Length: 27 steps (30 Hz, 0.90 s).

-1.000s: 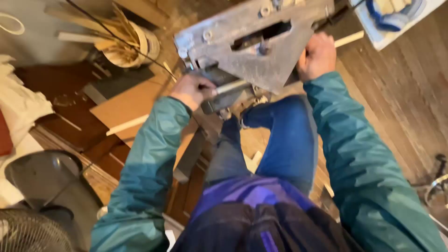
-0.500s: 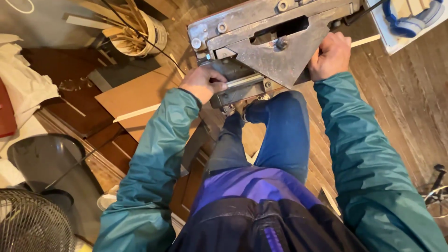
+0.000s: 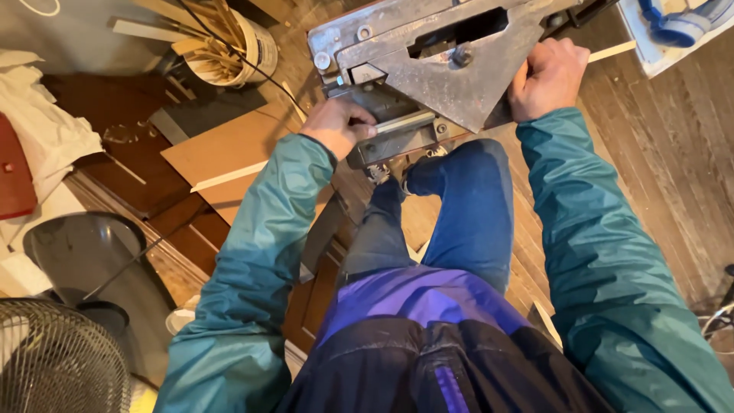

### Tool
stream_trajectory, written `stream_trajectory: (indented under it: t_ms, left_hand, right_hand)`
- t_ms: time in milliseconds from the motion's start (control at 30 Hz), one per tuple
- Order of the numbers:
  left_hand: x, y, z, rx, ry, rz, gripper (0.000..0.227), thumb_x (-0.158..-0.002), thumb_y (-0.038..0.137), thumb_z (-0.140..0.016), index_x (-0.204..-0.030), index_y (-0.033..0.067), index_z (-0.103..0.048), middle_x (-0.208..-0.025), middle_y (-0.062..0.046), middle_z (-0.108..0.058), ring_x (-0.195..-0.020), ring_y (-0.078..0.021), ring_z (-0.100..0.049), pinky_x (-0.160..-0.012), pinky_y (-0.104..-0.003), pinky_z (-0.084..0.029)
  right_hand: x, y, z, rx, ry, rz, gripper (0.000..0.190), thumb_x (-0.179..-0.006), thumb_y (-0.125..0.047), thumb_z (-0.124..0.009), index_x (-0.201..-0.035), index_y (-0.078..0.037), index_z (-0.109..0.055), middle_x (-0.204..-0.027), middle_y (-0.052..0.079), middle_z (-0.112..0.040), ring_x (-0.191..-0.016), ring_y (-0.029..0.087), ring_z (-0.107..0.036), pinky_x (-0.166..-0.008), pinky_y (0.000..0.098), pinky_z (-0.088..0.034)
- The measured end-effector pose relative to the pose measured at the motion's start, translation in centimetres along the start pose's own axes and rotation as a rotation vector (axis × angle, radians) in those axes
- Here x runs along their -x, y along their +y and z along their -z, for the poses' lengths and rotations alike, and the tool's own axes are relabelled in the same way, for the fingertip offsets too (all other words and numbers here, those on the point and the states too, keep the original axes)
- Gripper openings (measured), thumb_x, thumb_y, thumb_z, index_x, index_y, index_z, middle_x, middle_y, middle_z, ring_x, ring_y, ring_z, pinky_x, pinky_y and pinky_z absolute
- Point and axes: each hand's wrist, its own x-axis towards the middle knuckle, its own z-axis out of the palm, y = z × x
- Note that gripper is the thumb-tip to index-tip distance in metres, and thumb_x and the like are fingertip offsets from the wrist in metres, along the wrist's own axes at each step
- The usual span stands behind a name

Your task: Measuring and cutting thin wooden strips for art framing using a manual mitre cutter.

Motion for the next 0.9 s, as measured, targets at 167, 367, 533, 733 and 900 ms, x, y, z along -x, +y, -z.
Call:
stream_trajectory:
  t_ms: [167,367,533,733,900]
  left_hand:
    - [-0.5,-0.5,-0.3,0.001,-0.015,0.010,0.021,-0.082,0.022,-0.080,-0.100,0.0106,-0.081,-0.091,-0.016,-0.076,-0.087,-0.0332,-0.074,-0.082,-0.042,-0.055]
    - [-0.9,-0.9,-0.3,0.000,0.032,-0.077,0.018,-0.082,0.021,-0.082,-0.096,0.0106,-0.082,-0.090,-0.017,-0.075,-0.085,-0.0360,-0.072,-0.077,-0.044,-0.055]
    - [0.6,0.1,-0.4,-0.068,0.074,-0.074,0.017,-0.086,0.025,-0.077,-0.099,0.0143,-0.081,-0.094,-0.017,-0.075,-0.091,-0.0370,-0.071,-0.081,-0.046,-0.055]
    - [0.9,-0.3,0.4,-0.181,0.016,-0.283,0.020,-0.093,0.023,-0.073,-0.107,0.0085,-0.078,-0.099,-0.020,-0.067,-0.097,-0.0433,-0.064,-0.085,-0.052,-0.050]
    - [2.3,-2.4,1.3,-0.102,0.030,-0.408,0.023,-0.094,0.023,-0.071,-0.108,0.0042,-0.073,-0.102,-0.019,-0.067,-0.099,-0.0415,-0.064,-0.087,-0.049,-0.051]
  right_hand:
    - [-0.6,-0.6,0.3,0.027,-0.002,-0.012,0.023,-0.106,-0.019,-0.064,-0.085,-0.008,-0.066,-0.090,0.010,-0.061,-0.093,0.034,-0.054,-0.089,0.0460,-0.037]
    - [-0.3,1.9,-1.4,0.036,0.050,0.058,0.021,-0.104,-0.018,-0.064,-0.086,-0.008,-0.063,-0.085,0.013,-0.058,-0.091,0.037,-0.053,-0.086,0.0472,-0.037]
    - [1.7,3.0,-2.2,0.062,0.057,0.015,0.022,-0.098,-0.010,-0.063,-0.080,-0.007,-0.051,-0.088,0.013,-0.056,-0.092,0.036,-0.052,-0.086,0.0459,-0.037]
    - [0.4,1.0,-0.4,0.039,-0.018,0.000,0.014,-0.100,-0.014,-0.063,-0.086,-0.009,-0.063,-0.089,0.012,-0.061,-0.093,0.035,-0.054,-0.091,0.0487,-0.038]
    - [-1.1,-1.6,1.4,-0.103,-0.011,-0.005,0.017,-0.100,-0.026,-0.069,-0.103,-0.011,-0.074,-0.100,0.012,-0.067,-0.097,0.037,-0.057,-0.087,0.0496,-0.038]
